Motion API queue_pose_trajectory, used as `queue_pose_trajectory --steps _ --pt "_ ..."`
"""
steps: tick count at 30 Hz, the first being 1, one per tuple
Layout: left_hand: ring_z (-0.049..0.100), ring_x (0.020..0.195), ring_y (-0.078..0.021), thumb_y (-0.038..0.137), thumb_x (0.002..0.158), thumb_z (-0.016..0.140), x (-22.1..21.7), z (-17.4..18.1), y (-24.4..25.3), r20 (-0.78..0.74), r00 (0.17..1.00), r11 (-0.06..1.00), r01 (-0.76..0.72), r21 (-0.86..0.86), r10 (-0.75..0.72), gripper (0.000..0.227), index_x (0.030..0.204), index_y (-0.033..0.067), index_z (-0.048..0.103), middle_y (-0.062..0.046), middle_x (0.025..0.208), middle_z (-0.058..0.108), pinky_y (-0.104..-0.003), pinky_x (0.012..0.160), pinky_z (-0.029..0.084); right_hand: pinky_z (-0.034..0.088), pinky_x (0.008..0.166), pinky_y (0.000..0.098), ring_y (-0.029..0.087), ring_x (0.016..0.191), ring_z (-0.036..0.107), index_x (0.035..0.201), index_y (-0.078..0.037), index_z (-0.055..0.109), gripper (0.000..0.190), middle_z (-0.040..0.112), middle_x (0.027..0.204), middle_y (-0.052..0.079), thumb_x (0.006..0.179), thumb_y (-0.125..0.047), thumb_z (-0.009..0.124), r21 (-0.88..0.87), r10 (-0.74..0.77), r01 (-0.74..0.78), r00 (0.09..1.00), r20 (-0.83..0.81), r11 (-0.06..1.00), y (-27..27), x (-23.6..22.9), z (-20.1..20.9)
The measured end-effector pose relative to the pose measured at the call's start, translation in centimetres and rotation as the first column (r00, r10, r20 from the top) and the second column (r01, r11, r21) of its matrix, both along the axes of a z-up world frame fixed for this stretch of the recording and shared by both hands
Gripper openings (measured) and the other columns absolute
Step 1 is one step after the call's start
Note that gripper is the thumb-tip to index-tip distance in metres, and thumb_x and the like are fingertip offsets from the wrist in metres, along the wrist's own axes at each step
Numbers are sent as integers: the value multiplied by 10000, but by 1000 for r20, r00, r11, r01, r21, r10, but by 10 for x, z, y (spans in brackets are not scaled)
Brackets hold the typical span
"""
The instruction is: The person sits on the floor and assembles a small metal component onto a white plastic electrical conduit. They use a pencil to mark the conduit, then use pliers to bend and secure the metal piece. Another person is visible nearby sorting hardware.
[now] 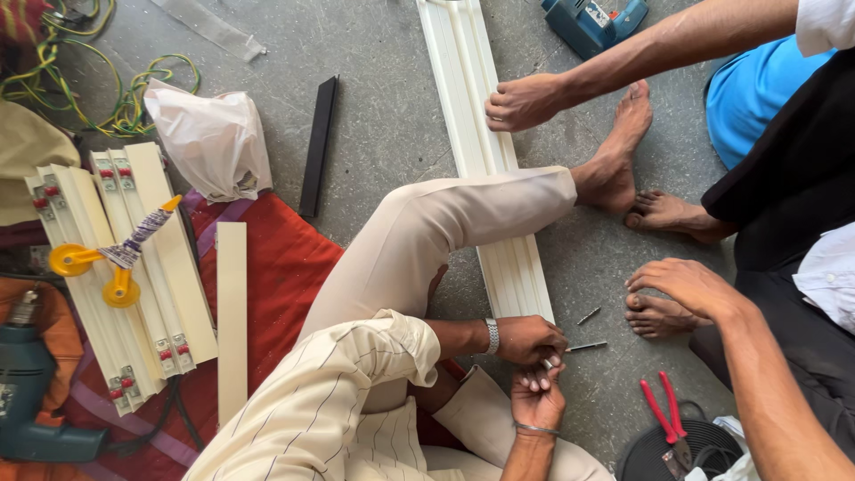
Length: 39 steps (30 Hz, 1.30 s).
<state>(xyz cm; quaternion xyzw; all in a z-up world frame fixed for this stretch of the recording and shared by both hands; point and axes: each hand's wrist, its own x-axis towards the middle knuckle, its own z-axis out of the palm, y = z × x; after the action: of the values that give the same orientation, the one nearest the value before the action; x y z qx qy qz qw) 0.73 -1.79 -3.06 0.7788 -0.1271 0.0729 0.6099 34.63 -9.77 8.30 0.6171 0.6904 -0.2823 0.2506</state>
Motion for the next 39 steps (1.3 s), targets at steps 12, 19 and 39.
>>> queue_pose_trajectory --steps 12,19,39 --pt "764 936 -266 175 889 723 14 -10 4 -71 996 996 40 -74 -45 184 1027 58 758 -107 992 777 -361 843 598 507 1030 282 130 1237 613 1221 -257 705 388 662 1316 -122 867 -181 568 -57 4 -1 999 49 998 -3 -6 5" --pt "782 907 -243 274 918 730 14 -16 10 -123 992 997 26 -69 -34 203 1009 102 788 -81 978 792 -361 815 610 529 966 322 178 1148 639 1207 -190 700 340 689 1230 -43 891 -189 573 233 -77 97 993 -94 968 -2 -21 22" --pt "489 1413 -308 268 951 718 14 38 54 111 986 779 -169 604 128 381 1276 69 708 -138 1359 655 -549 1255 171 620 942 358 216 992 712 1266 55 672 319 703 1095 133 954 8 624 -661 422 409 -535 -732 -629 -93 -328 -144"
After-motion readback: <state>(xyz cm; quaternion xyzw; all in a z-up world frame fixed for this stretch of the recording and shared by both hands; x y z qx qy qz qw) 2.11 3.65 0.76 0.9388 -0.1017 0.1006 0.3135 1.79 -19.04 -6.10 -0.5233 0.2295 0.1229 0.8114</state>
